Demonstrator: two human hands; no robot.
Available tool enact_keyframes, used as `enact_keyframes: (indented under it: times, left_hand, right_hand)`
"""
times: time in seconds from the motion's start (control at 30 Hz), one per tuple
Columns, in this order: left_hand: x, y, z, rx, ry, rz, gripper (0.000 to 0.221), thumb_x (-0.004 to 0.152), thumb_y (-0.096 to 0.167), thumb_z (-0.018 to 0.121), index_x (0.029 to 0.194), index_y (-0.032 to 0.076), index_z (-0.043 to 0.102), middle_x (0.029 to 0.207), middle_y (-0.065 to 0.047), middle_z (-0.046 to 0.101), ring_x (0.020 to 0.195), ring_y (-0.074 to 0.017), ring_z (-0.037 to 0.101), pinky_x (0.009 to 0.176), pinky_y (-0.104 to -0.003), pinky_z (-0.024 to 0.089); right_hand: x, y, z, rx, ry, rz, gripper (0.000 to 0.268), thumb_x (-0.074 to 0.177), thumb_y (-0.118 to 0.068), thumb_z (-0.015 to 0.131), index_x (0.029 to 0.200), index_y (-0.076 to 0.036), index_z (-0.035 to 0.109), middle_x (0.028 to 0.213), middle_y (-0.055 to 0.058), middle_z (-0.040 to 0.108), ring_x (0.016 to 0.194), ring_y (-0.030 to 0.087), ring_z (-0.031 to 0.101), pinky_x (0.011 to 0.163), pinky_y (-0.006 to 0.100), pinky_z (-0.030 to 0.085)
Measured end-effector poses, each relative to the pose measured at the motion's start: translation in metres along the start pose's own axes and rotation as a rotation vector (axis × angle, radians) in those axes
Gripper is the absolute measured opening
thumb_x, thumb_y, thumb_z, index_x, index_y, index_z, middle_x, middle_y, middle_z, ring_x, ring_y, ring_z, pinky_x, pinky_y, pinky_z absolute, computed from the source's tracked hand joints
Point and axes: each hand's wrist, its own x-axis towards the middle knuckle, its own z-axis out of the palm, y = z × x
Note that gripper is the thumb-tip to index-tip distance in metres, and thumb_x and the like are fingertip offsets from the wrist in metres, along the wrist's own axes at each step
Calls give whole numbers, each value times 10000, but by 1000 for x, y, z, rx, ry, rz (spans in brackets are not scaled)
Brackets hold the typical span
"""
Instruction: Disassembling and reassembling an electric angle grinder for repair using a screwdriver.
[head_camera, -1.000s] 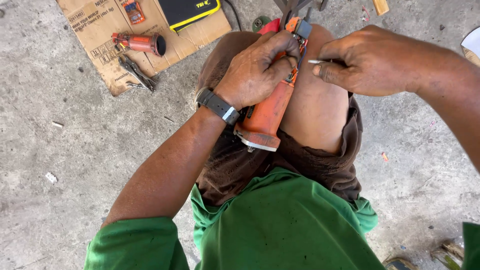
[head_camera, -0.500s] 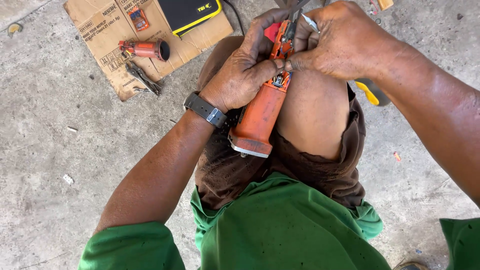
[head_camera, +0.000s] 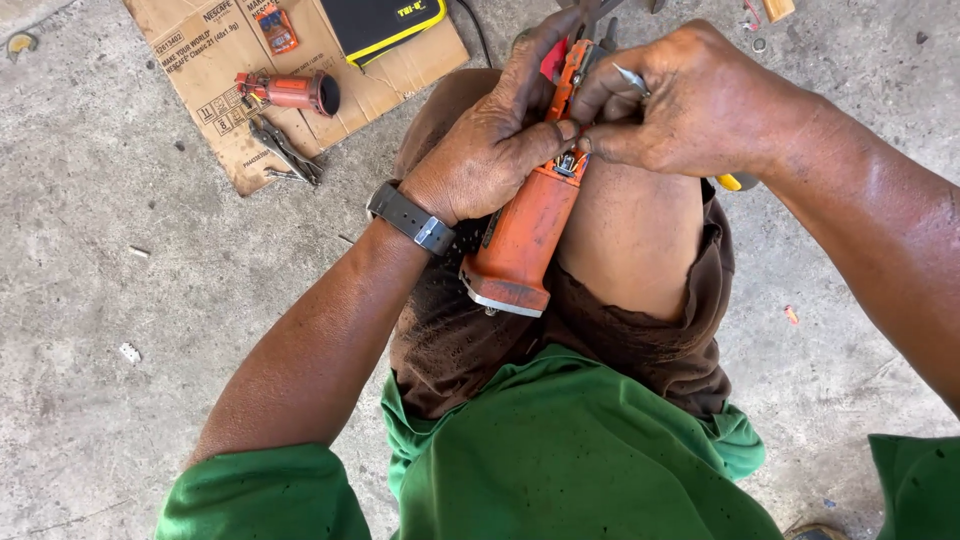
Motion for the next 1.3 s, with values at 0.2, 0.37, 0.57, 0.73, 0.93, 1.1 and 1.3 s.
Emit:
enact_keyframes:
  times: [0.2, 0.37, 0.57, 0.73, 0.93, 1.1, 1.3]
  left_hand:
    - [1, -4, -2, 40, 16, -24, 774, 1119, -34, 581, 1709, 218, 147, 1831, -114, 207, 1732, -242, 264, 1452, -364, 262]
    - [-1, -3, -3, 22, -7, -25, 750, 1169, 44, 611, 1717, 240, 138, 1828, -96, 245, 1701, -219, 344, 1441, -364, 312]
    - [-4, 10, -5, 341, -36, -29, 657, 1234, 335, 526, 1694, 252, 64, 1757, -138, 402, 1625, -247, 470, 1336, -388, 443]
    - [-5, 11, -2, 445, 14, -55, 662, 1207, 332, 530, 1684, 174, 99, 1768, -122, 315, 1640, -196, 363, 1385, -344, 299]
    - [-15, 54, 35, 692, 113, -262, 732, 1112, 547, 453, 1645, 271, 35, 1754, -233, 324, 1606, -429, 373, 1244, -543, 418]
    - [-47, 40, 90, 1272, 325, -240, 1346, 698, 533, 1011, 1618, 35, 163, 1584, -287, 450, 1420, -473, 532, 1158, -524, 473]
    - [-37, 50, 83, 1109, 288, -376, 1218, 698, 229, 799, 1646, 95, 47, 1583, -295, 460, 1271, -481, 592, 1064, -510, 488]
  right_hand:
    - [1, 9, 1, 65, 1, -12, 125, 917, -145, 879, 1017, -124, 806, 804, -21, 742, 720, 40, 601, 691, 244, 492]
    - [0, 16, 1, 73, -6, -85, 125, 910, -127, 892, 1000, -124, 805, 798, -4, 750, 715, 44, 622, 681, 245, 484]
    - [3, 9, -4, 74, -50, 14, 141, 902, -195, 894, 991, -122, 813, 887, -5, 786, 820, 45, 660, 739, 247, 514]
    - [5, 9, -2, 8, -63, 43, 131, 905, -203, 893, 959, -137, 794, 791, -25, 761, 713, 41, 639, 699, 247, 499]
    - [5, 8, -4, -58, -71, 10, 61, 941, -188, 813, 980, -157, 778, 683, -34, 663, 629, 74, 544, 659, 288, 472]
    - [2, 9, -3, -12, -51, -1, 120, 885, -120, 867, 986, -132, 804, 891, -26, 791, 835, 56, 709, 794, 255, 535]
    - [-2, -2, -11, 59, -59, -5, 162, 909, -90, 827, 1069, -109, 815, 1053, -3, 797, 1017, 81, 711, 943, 251, 513]
